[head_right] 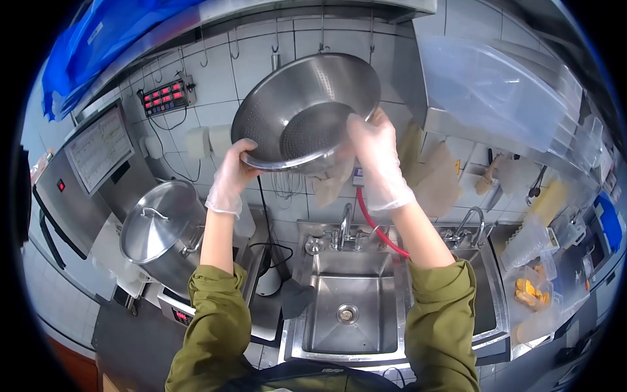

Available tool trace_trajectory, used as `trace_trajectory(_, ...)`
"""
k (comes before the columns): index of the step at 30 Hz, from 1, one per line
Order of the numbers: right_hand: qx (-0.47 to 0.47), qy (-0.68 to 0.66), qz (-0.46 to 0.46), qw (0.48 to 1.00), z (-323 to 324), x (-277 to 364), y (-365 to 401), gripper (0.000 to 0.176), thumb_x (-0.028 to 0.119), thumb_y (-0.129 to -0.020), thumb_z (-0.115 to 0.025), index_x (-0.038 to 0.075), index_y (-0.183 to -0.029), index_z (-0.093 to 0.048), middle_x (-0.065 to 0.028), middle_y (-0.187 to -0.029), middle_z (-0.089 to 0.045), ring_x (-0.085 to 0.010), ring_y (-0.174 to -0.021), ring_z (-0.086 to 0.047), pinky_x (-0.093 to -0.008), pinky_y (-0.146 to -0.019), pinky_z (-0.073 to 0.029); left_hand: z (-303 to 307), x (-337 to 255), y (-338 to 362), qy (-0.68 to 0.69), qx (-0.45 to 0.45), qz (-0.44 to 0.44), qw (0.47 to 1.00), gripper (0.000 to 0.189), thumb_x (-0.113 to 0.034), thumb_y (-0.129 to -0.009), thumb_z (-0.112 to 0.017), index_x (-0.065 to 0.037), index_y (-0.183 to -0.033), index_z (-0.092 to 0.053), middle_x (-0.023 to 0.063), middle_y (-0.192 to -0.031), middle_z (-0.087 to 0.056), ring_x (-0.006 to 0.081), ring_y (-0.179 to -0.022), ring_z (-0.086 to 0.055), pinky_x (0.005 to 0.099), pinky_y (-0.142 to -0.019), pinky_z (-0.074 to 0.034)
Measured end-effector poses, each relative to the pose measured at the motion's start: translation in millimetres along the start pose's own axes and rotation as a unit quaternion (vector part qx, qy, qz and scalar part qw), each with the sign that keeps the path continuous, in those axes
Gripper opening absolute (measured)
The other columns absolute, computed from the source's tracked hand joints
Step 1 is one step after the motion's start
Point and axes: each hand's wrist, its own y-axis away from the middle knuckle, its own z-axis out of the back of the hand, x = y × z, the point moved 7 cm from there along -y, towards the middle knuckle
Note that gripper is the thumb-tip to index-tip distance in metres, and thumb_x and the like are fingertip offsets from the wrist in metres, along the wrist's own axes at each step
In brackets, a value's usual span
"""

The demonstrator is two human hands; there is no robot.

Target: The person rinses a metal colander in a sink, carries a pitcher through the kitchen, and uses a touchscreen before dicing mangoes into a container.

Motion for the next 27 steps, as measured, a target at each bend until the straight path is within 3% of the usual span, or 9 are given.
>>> trace_trajectory(2,0.002,0.009,0.020,1.000,-14,10,-6,0.026,0.016,-0.084,-0.052,-0.004,-0.100,-0.051,-0.0066,-0.081,-0.059,-0.0119,-0.063,-0.058,-0.0234,-0.059,-0.051,6,-14,-4,0.022,-0.017,-0.029,0.999,0.033,-0.027,-0.077,-0.055,0.000,-0.096,-0.054,0.0117,-0.091,-0.056,0.0240,-0.081,-0.059,0.0358,-0.077,-0.050)
trace_trajectory(3,0.006,-0.009,0.036,0.999,-20,9,-16,0.030,0.014,-0.081,-0.052,-0.008,-0.102,-0.049,-0.0128,-0.080,-0.060,-0.0188,-0.056,-0.059,-0.0282,-0.057,-0.049,6,-26,-1,0.038,-0.027,-0.041,0.998,0.035,-0.026,-0.077,-0.057,0.001,-0.099,-0.053,0.0111,-0.091,-0.056,0.0226,-0.083,-0.059,0.0336,-0.076,-0.050)
trace_trajectory(6,0.040,-0.012,0.047,0.998,-47,21,-32,0.026,0.016,-0.083,-0.054,-0.005,-0.097,-0.051,-0.0077,-0.079,-0.058,-0.0149,-0.064,-0.060,-0.0234,-0.064,-0.051,35,-45,-39,0.090,-0.083,-0.093,0.988,0.028,-0.021,-0.077,-0.059,0.002,-0.092,-0.055,0.0088,-0.087,-0.054,0.0184,-0.078,-0.055,0.0289,-0.069,-0.048)
trace_trajectory(9,0.082,0.017,0.068,0.994,-68,31,-55,0.027,0.016,-0.081,-0.056,-0.008,-0.093,-0.049,-0.0120,-0.079,-0.056,-0.0191,-0.069,-0.061,-0.0276,-0.068,-0.052,58,-66,-60,0.111,-0.123,-0.167,0.972,0.020,-0.017,-0.077,-0.059,0.002,-0.083,-0.058,0.0067,-0.082,-0.051,0.0149,-0.074,-0.050,0.0250,-0.065,-0.045)
trace_trajectory(12,0.089,-0.012,0.057,0.994,-76,31,-66,0.027,0.014,-0.082,-0.055,-0.011,-0.090,-0.048,-0.0155,-0.082,-0.055,-0.0229,-0.075,-0.061,-0.0292,-0.071,-0.053,57,-78,-48,0.166,-0.184,-0.151,0.957,0.017,-0.015,-0.077,-0.058,0.002,-0.076,-0.059,0.0047,-0.077,-0.048,0.0130,-0.069,-0.045,0.0235,-0.063,-0.041)
trace_trajectory(20,0.135,-0.091,0.014,0.987,-83,35,-72,0.024,0.011,-0.084,-0.053,-0.011,-0.092,-0.051,-0.0162,-0.082,-0.057,-0.0234,-0.077,-0.061,-0.0299,-0.074,-0.054,53,-98,-48,0.158,-0.134,-0.215,0.954,0.019,-0.018,-0.079,-0.057,0.001,-0.077,-0.058,0.0026,-0.072,-0.046,0.0097,-0.068,-0.043,0.0219,-0.060,-0.035)
trace_trajectory(23,0.204,0.232,0.213,0.927,-79,19,-77,0.023,0.009,-0.086,-0.052,-0.011,-0.096,-0.053,-0.0158,-0.086,-0.058,-0.0216,-0.079,-0.061,-0.0301,-0.075,-0.054,52,-99,-28,0.081,-0.164,-0.191,0.964,0.021,-0.022,-0.080,-0.056,-0.002,-0.077,-0.058,0.0013,-0.071,-0.046,0.0083,-0.065,-0.041,0.0211,-0.058,-0.033)
trace_trajectory(26,0.135,-0.081,-0.048,0.986,-70,-15,-76,0.019,0.008,-0.084,-0.051,-0.010,-0.091,-0.056,-0.0183,-0.085,-0.063,-0.0228,-0.078,-0.064,-0.0298,-0.073,-0.051,56,-86,-31,0.032,-0.180,-0.190,0.965,0.022,-0.026,-0.080,-0.055,-0.004,-0.078,-0.057,0.0002,-0.067,-0.046,0.0080,-0.060,-0.040,0.0221,-0.056,-0.033)
trace_trajectory(27,0.131,-0.070,-0.047,0.988,-70,-16,-75,0.019,0.008,-0.084,-0.053,-0.009,-0.091,-0.056,-0.0179,-0.085,-0.063,-0.0227,-0.078,-0.064,-0.0298,-0.073,-0.051,58,-82,-33,0.021,-0.180,-0.198,0.963,0.023,-0.027,-0.080,-0.055,-0.004,-0.078,-0.057,0.0000,-0.065,-0.045,0.0081,-0.059,-0.040,0.0226,-0.056,-0.033)
